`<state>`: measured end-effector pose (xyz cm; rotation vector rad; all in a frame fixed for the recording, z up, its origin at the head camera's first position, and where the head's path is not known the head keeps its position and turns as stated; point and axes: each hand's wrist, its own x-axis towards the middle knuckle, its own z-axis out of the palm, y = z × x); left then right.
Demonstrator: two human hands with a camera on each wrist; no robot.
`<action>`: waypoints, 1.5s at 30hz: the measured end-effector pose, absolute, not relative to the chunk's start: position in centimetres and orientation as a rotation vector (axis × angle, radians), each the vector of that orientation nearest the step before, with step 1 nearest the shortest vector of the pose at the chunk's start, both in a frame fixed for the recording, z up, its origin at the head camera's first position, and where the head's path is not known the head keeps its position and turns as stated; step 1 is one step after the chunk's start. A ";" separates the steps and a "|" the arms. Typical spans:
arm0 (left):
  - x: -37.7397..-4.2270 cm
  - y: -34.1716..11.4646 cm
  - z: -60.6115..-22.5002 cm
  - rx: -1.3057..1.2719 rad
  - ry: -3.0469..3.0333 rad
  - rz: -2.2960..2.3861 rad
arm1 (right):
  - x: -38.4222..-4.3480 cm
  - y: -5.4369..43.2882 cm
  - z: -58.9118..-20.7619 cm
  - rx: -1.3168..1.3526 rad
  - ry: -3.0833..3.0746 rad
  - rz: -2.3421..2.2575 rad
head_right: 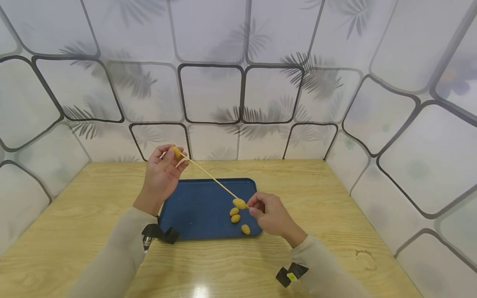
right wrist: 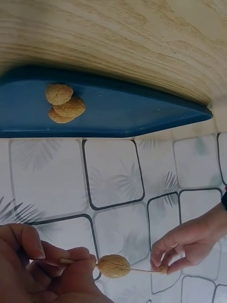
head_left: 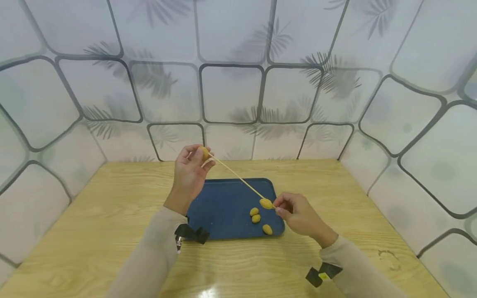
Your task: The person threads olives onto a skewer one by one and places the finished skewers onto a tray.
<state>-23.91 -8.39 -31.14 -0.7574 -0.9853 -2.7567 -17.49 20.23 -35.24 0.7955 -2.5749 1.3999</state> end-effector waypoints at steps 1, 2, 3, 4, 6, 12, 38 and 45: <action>-23.9 -8.4 -31.1 -0.765 -0.971 -2.756 | -17.5 20.1 -35.3 0.784 -2.570 1.396; -23.9 -8.4 -31.1 -0.772 -0.958 -2.754 | -17.6 20.0 -35.4 0.768 -2.572 1.391; -23.9 -8.5 -31.1 -0.782 -0.946 -2.753 | -17.6 19.9 -35.5 0.752 -2.576 1.387; -23.9 -8.5 -31.1 -0.789 -0.943 -2.747 | -17.7 19.8 -35.6 0.736 -2.581 1.383; -24.0 -8.5 -31.2 -0.802 -0.934 -2.742 | -17.7 19.7 -35.6 0.706 -2.585 1.384; -24.1 -8.4 -31.5 -0.813 -0.922 -2.733 | -17.5 19.6 -35.4 0.652 -2.573 1.380; -23.9 -7.9 -31.3 -0.848 -0.953 -2.675 | -17.2 18.4 -35.0 0.659 -2.518 1.436; -23.8 -7.3 -31.5 -0.882 -0.980 -2.665 | -17.6 17.6 -34.6 0.745 -2.502 1.391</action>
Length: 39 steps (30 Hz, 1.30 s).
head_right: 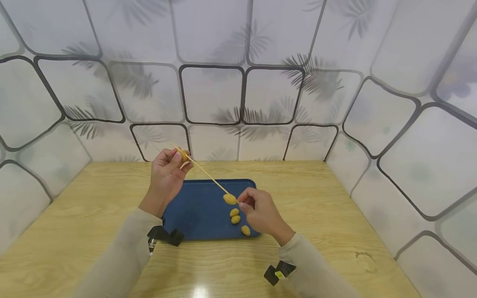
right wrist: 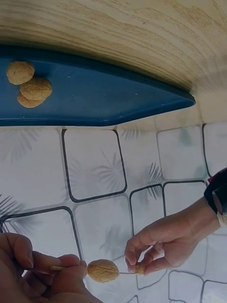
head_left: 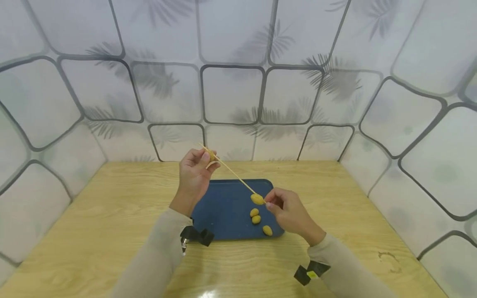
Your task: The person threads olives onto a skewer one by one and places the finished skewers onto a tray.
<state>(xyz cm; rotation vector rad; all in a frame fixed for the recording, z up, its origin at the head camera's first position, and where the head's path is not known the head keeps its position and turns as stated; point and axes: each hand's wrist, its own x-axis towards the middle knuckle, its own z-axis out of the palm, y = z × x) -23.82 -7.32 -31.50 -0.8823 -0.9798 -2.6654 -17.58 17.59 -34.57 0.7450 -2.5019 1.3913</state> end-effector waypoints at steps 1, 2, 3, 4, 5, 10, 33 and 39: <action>-23.8 -7.2 -31.5 -0.879 -0.982 -2.665 | -17.6 17.5 -34.5 0.747 -2.500 1.391; -23.7 -7.2 -31.5 -0.879 -0.986 -2.666 | -17.6 17.5 -34.5 0.743 -2.501 1.392; -23.7 -7.1 -31.5 -0.876 -0.993 -2.668 | -17.7 17.4 -34.4 0.738 -2.501 1.399; -23.7 -7.1 -31.5 -0.873 -0.999 -2.673 | -17.7 17.4 -34.4 0.733 -2.501 1.401; -23.7 -7.1 -31.6 -0.869 -1.006 -2.677 | -17.7 17.4 -34.4 0.731 -2.501 1.402; -23.6 -6.9 -31.7 -0.842 -1.015 -2.691 | -17.9 17.3 -34.3 0.723 -2.517 1.384; -23.8 -7.1 -31.8 -1.154 -1.061 -2.660 | -18.2 17.1 -33.3 0.742 -2.505 1.455; -23.8 -6.8 -31.7 -1.245 -1.005 -2.675 | -18.1 16.9 -33.2 0.751 -2.510 1.469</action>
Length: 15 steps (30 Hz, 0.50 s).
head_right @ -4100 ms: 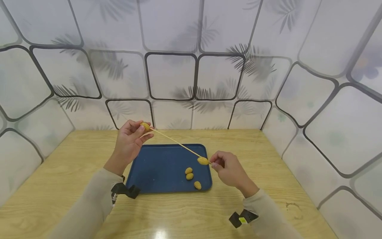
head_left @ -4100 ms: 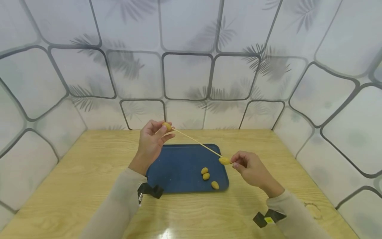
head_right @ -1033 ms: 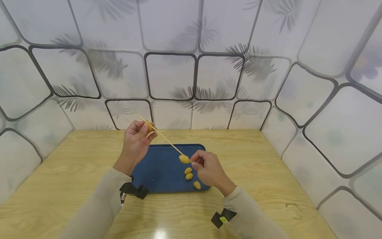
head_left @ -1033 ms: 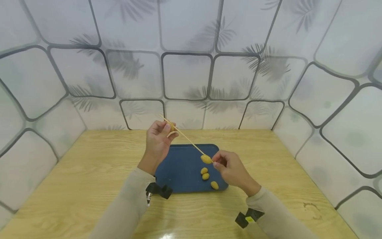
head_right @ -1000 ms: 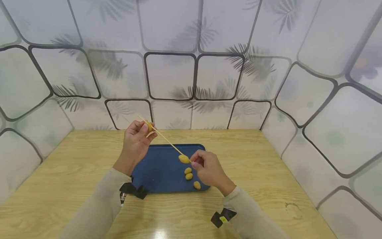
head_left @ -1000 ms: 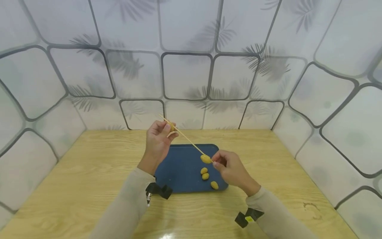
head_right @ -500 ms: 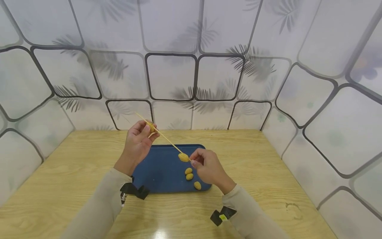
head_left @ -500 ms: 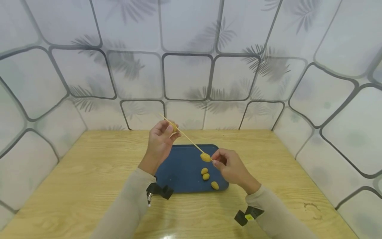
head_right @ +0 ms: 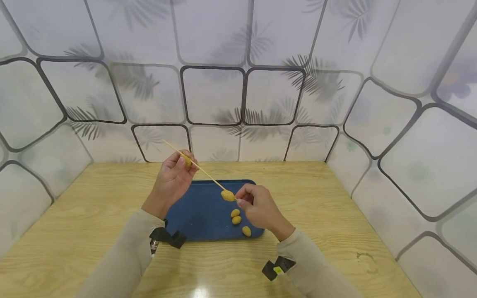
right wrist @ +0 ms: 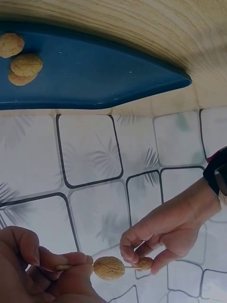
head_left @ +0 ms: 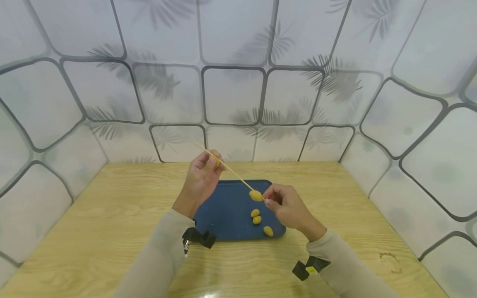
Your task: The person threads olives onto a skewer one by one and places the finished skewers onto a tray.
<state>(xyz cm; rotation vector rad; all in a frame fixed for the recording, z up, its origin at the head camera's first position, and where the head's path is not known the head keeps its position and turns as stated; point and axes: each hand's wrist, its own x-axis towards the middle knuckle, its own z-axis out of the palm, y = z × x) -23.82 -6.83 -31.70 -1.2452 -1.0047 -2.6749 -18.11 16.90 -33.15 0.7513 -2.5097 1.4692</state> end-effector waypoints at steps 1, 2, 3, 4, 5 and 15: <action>-23.8 -6.8 -31.7 -1.255 -0.995 -2.675 | -18.1 16.9 -33.1 0.754 -2.509 1.473; -23.8 -6.7 -31.7 -1.262 -0.985 -2.675 | -18.1 16.9 -33.1 0.755 -2.510 1.475; -23.9 -6.7 -31.8 -1.266 -0.978 -2.673 | -18.0 16.9 -33.0 0.756 -2.510 1.478; -23.9 -6.6 -31.8 -1.268 -0.970 -2.669 | -18.0 16.9 -33.0 0.756 -2.512 1.481; -23.9 -6.5 -31.8 -1.267 -0.962 -2.667 | -18.0 16.9 -33.0 0.757 -2.512 1.486; -23.8 -6.0 -31.9 -1.210 -0.958 -2.692 | -18.1 16.8 -32.7 0.762 -2.534 1.475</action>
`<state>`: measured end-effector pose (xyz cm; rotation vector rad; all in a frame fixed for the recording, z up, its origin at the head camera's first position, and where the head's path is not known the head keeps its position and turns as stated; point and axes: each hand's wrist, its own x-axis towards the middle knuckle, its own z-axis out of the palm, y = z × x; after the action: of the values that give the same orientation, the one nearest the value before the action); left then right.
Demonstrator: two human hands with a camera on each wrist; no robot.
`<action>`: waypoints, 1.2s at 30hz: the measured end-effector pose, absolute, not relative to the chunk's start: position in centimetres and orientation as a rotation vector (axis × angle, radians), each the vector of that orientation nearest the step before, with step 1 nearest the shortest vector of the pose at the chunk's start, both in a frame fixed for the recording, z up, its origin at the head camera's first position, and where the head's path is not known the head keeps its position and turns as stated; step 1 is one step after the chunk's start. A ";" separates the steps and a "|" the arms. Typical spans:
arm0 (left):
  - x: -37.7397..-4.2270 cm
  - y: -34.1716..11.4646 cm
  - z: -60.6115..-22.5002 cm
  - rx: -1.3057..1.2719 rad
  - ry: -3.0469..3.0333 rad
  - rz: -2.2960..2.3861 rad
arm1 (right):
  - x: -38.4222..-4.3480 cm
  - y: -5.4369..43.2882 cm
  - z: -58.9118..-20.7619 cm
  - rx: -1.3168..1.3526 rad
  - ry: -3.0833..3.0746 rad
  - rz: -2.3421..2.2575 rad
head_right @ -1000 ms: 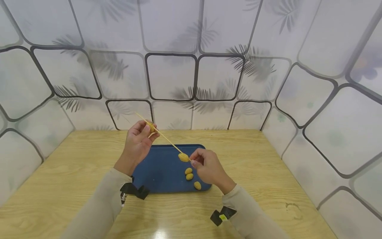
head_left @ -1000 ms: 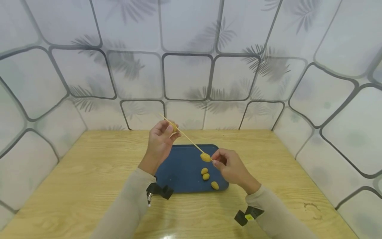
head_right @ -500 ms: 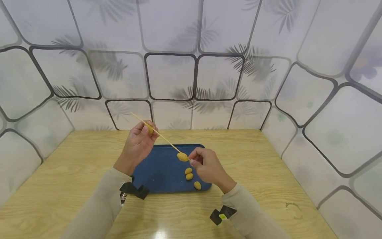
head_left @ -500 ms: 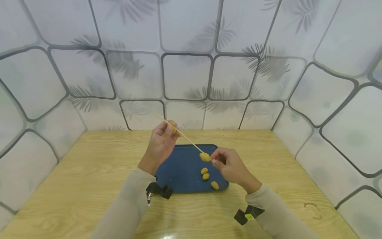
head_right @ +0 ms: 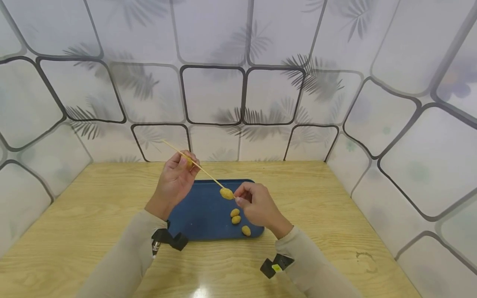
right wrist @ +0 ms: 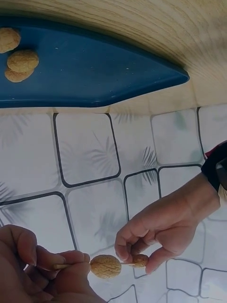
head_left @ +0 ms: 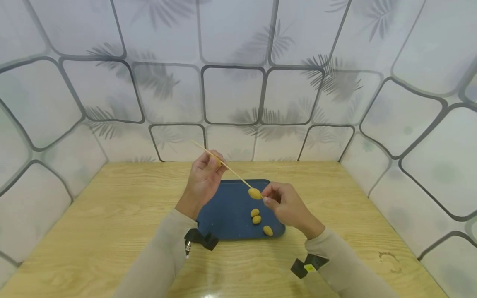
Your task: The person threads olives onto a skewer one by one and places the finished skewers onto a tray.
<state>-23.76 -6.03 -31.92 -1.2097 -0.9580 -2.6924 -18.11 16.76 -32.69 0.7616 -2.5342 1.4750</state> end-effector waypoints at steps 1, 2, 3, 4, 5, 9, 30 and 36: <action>-23.7 -6.0 -31.9 -1.205 -0.972 -2.693 | -18.1 16.7 -32.7 0.760 -2.533 1.474; -23.7 -6.0 -31.9 -1.198 -0.986 -2.693 | -18.2 16.7 -32.7 0.758 -2.532 1.475; -23.7 -6.0 -31.9 -1.193 -1.003 -2.691 | -18.2 16.7 -32.7 0.756 -2.530 1.475; -23.7 -5.9 -32.0 -1.190 -1.013 -2.691 | -18.3 16.7 -32.7 0.752 -2.531 1.475; -23.7 -5.9 -32.0 -1.189 -1.021 -2.691 | -18.3 16.7 -32.7 0.751 -2.531 1.471; -23.7 -5.7 -32.0 -1.182 -1.012 -2.700 | -18.4 16.5 -32.6 0.754 -2.531 1.468; -23.3 -4.4 -32.7 -1.143 -1.034 -2.724 | -18.9 15.6 -32.4 0.755 -2.509 1.495; -23.1 -4.2 -33.0 -1.080 -1.051 -2.738 | -19.2 15.4 -32.2 0.747 -2.515 1.482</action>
<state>-23.13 -4.16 -33.00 -1.0801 -1.0511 -2.7383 -19.17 15.38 -32.22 0.7475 -2.5146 1.4819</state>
